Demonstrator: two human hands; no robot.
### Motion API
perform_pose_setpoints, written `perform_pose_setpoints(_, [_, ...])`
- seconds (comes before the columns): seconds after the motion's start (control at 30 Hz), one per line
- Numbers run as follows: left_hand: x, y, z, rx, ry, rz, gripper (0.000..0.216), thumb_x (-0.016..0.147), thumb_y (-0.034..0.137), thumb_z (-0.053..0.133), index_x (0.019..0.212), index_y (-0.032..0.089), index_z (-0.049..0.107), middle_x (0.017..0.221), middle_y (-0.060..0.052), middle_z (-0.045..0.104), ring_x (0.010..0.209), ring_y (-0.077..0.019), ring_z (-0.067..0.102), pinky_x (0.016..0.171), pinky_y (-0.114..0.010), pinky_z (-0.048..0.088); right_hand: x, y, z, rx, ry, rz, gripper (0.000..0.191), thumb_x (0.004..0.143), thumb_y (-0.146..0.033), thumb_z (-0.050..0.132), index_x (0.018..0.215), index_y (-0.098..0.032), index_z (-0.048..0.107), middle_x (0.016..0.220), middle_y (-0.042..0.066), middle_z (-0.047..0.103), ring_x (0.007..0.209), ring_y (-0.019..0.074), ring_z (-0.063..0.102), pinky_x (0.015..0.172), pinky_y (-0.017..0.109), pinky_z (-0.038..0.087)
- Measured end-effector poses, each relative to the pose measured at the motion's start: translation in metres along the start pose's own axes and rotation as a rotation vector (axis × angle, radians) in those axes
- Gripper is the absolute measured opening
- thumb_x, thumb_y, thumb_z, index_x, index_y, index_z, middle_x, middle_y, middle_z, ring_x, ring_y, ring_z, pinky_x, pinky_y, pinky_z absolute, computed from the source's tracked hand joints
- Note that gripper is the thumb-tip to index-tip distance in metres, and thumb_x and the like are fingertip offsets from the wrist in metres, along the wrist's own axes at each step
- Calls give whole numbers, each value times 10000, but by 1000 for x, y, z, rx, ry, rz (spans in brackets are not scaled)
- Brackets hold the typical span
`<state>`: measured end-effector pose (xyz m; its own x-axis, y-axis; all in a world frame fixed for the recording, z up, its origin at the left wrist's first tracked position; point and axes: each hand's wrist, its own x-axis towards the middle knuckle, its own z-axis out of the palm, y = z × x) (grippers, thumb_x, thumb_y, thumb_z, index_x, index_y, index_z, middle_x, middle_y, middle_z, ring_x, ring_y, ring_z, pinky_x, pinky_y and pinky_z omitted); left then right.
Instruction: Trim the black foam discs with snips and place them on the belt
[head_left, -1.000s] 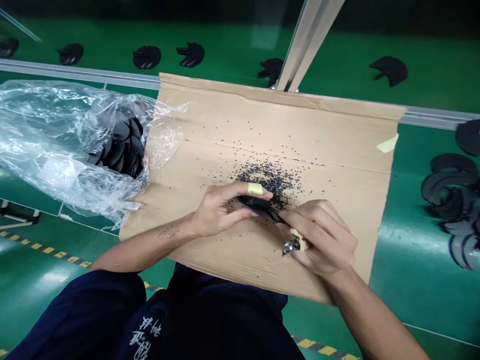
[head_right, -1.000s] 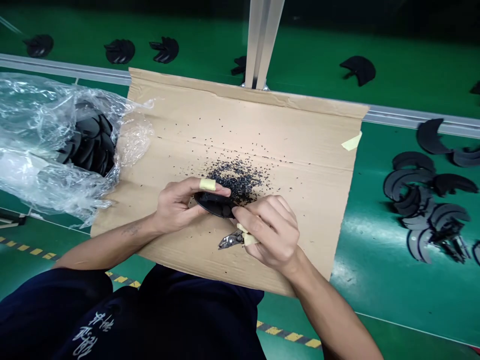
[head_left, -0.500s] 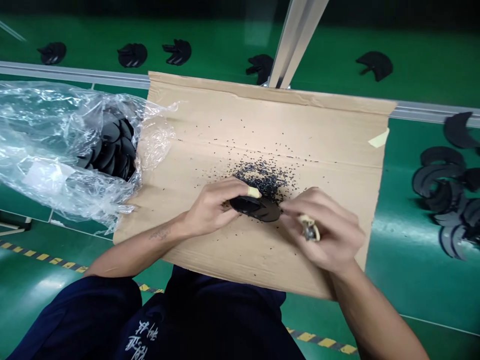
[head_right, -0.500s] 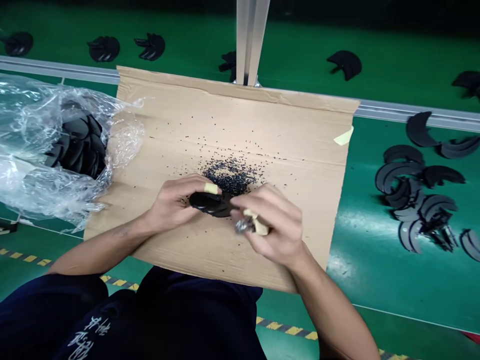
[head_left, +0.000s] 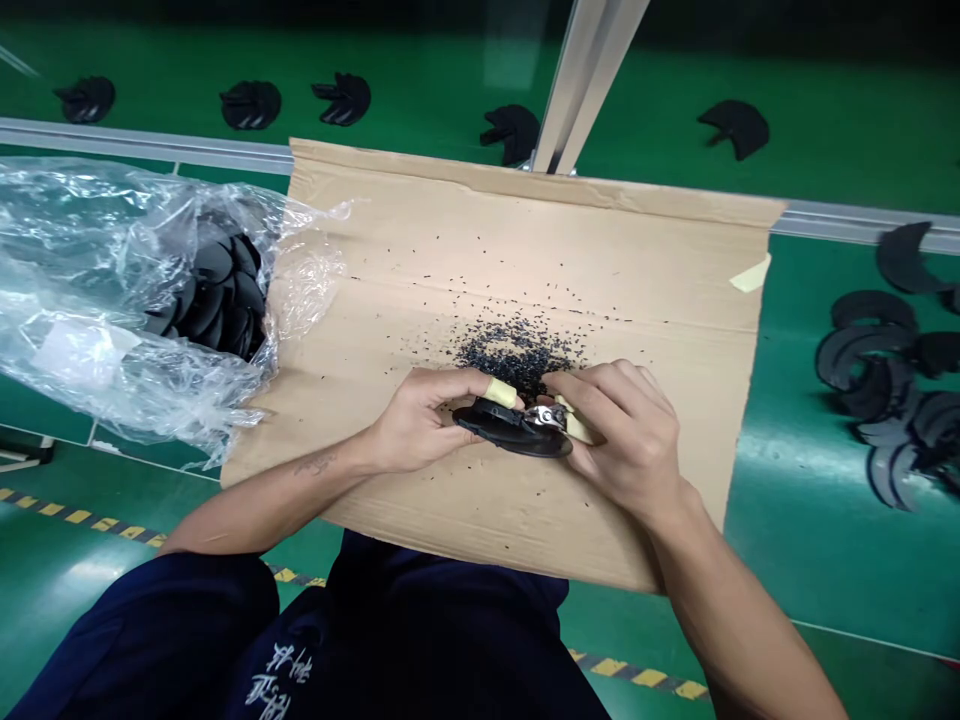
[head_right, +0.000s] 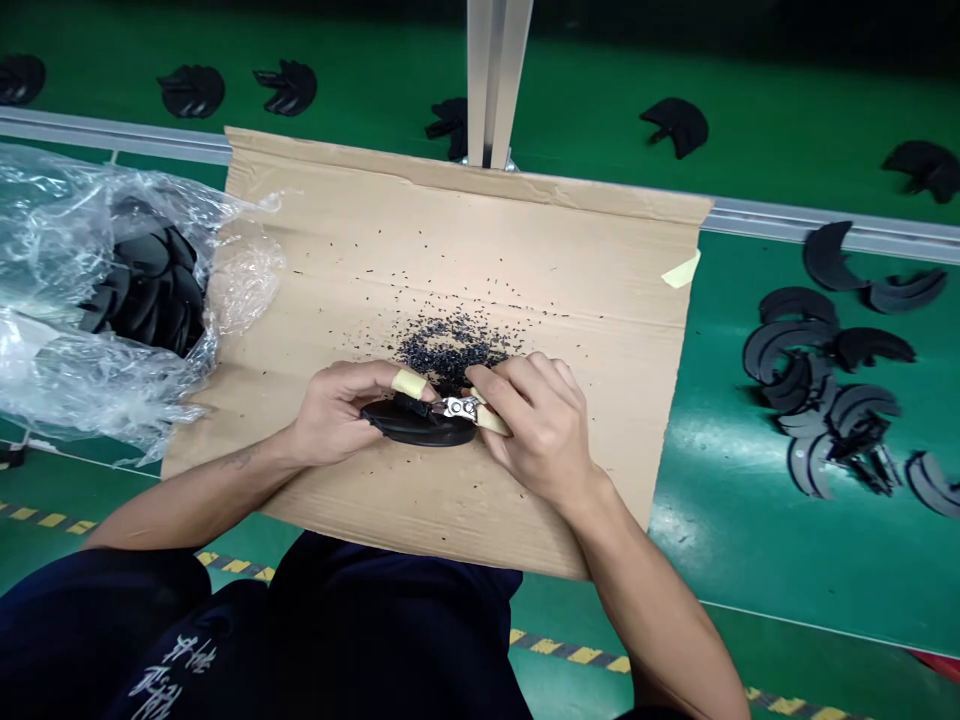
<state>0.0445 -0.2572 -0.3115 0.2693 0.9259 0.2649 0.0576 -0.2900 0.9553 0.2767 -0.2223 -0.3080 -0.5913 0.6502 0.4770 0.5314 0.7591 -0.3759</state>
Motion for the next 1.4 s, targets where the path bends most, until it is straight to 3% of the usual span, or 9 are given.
perform_pose_setpoints(0.6, [-2, -4, 5, -62, 25, 5, 170, 829, 215, 818, 987, 168, 775, 918, -63, 812, 820, -144, 785, 741, -190, 635, 2, -12, -1, -305, 102, -78, 112, 927, -147, 667, 1017, -182, 723, 624, 6, 649, 568, 150, 505, 554, 337, 368])
perform_pose_setpoints(0.8, [3, 4, 2, 97, -23, 52, 204, 903, 296, 743, 1058, 169, 705, 957, -68, 778, 865, -160, 753, 787, -253, 613, 1, -11, -2, 183, 57, 88, 112, 930, -149, 637, 989, -202, 717, 767, 42, 715, 662, 164, 659, 613, 302, 506])
perform_pose_setpoints(0.93, [17, 26, -30, 361, -108, 28, 250, 1018, 360, 548, 1174, 177, 616, 1062, -99, 717, 949, -183, 694, 820, -292, 582, 3, 2, -5, 140, 83, 81, 117, 917, -144, 639, 1007, -206, 682, 814, 62, 715, 702, 198, 668, 620, 324, 507])
perform_pose_setpoints(1.03, [44, 42, -72, 561, -208, 40, 353, 1077, 404, 349, 1127, 195, 629, 1021, -87, 694, 926, -197, 650, 838, -326, 546, 5, 12, -4, -17, 94, 17, 91, 928, -190, 621, 998, -195, 679, 790, 65, 699, 683, 216, 633, 605, 345, 475])
perform_pose_setpoints(1.1, [75, 43, -103, 753, -229, 59, 389, 1081, 383, 312, 1135, 200, 651, 1033, -86, 687, 965, -218, 621, 904, -365, 512, 6, 15, -3, -85, 113, -25, 116, 939, -200, 597, 1023, -189, 675, 793, 69, 692, 690, 221, 616, 611, 349, 462])
perform_pose_setpoints(1.23, [151, 18, -155, 1132, -169, -48, 396, 1028, 305, 453, 1378, 165, 575, 1274, -133, 652, 1165, -284, 567, 1085, -462, 418, 7, 17, -5, -163, 136, -57, 177, 950, -184, 556, 1096, -186, 655, 803, 68, 676, 705, 222, 600, 620, 343, 450])
perform_pose_setpoints(1.4, [214, -24, -182, 1240, -138, -196, 465, 958, 152, 536, 1419, 89, 549, 1459, -174, 574, 1332, -310, 510, 1177, -449, 363, 6, 24, -8, -178, 127, -48, 171, 947, -196, 575, 1103, -209, 641, 845, 67, 687, 732, 223, 621, 648, 338, 462])
